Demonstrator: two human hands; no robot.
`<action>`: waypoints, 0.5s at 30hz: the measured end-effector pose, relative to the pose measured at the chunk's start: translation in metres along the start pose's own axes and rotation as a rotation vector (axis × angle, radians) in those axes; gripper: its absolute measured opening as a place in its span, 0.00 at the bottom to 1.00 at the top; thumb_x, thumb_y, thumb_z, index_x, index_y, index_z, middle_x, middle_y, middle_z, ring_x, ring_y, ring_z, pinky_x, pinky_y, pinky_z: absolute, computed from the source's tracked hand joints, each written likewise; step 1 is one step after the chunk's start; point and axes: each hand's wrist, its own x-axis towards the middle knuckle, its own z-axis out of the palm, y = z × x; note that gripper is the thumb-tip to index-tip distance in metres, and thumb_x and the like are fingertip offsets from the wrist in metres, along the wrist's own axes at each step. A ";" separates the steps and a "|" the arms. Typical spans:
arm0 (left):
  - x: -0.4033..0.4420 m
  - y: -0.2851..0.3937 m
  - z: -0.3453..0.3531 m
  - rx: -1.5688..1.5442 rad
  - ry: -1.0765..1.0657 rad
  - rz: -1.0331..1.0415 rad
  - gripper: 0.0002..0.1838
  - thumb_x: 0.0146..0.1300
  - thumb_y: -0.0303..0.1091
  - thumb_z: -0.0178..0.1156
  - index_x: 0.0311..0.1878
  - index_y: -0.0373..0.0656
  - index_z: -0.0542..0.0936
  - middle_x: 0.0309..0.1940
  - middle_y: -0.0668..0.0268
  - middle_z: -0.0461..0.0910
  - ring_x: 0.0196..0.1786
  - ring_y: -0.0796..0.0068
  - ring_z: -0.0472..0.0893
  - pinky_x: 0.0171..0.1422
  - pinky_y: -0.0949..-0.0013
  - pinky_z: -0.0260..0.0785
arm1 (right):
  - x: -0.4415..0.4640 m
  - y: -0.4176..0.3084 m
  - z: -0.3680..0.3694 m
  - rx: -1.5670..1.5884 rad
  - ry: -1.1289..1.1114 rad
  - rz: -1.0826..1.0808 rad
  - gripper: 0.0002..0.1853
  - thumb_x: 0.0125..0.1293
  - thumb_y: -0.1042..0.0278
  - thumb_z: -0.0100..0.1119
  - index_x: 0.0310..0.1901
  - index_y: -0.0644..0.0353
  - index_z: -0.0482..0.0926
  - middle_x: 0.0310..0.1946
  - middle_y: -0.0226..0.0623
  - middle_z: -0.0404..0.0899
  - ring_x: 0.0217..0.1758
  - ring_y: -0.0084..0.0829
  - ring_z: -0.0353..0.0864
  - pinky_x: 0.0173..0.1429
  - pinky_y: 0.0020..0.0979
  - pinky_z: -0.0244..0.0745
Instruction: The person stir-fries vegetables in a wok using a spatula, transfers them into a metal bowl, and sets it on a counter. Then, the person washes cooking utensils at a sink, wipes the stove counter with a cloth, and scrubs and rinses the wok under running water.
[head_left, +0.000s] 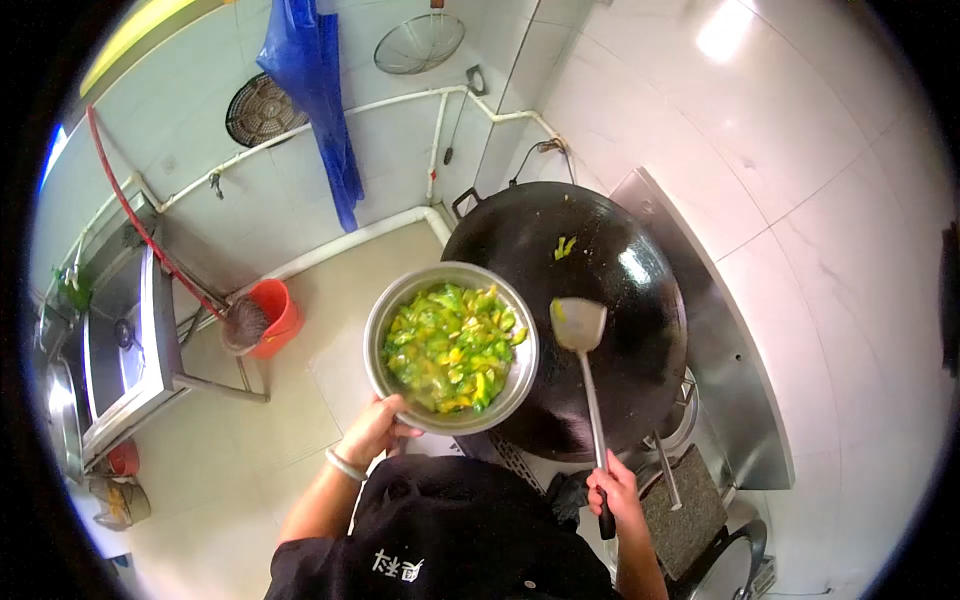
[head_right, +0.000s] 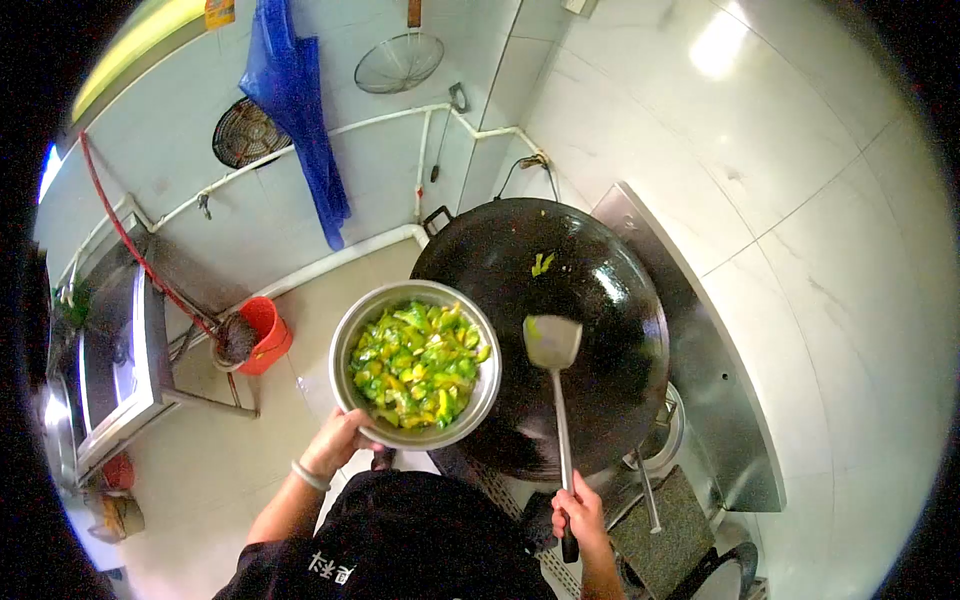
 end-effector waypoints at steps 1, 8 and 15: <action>-0.004 0.003 0.004 -0.009 0.001 0.006 0.25 0.60 0.20 0.49 0.62 0.26 0.62 0.47 0.46 0.79 0.38 0.58 0.85 0.31 0.69 0.84 | 0.009 0.001 -0.006 0.108 -0.020 0.109 0.25 0.71 0.72 0.50 0.69 0.59 0.60 0.26 0.32 0.70 0.17 0.22 0.69 0.17 0.29 0.65; -0.006 -0.003 0.001 0.003 0.051 -0.038 0.26 0.58 0.21 0.49 0.61 0.25 0.64 0.46 0.46 0.78 0.34 0.59 0.84 0.30 0.70 0.84 | 0.139 0.003 0.030 0.205 -0.071 0.034 0.04 0.69 0.68 0.54 0.41 0.56 0.71 0.25 0.31 0.70 0.16 0.24 0.68 0.16 0.27 0.62; -0.009 0.001 0.005 0.041 0.056 -0.005 0.22 0.59 0.22 0.50 0.58 0.25 0.68 0.46 0.50 0.79 0.38 0.60 0.84 0.33 0.67 0.85 | 0.236 -0.032 0.058 0.398 0.061 -0.159 0.04 0.69 0.68 0.54 0.41 0.55 0.71 0.23 0.29 0.68 0.17 0.25 0.68 0.18 0.28 0.63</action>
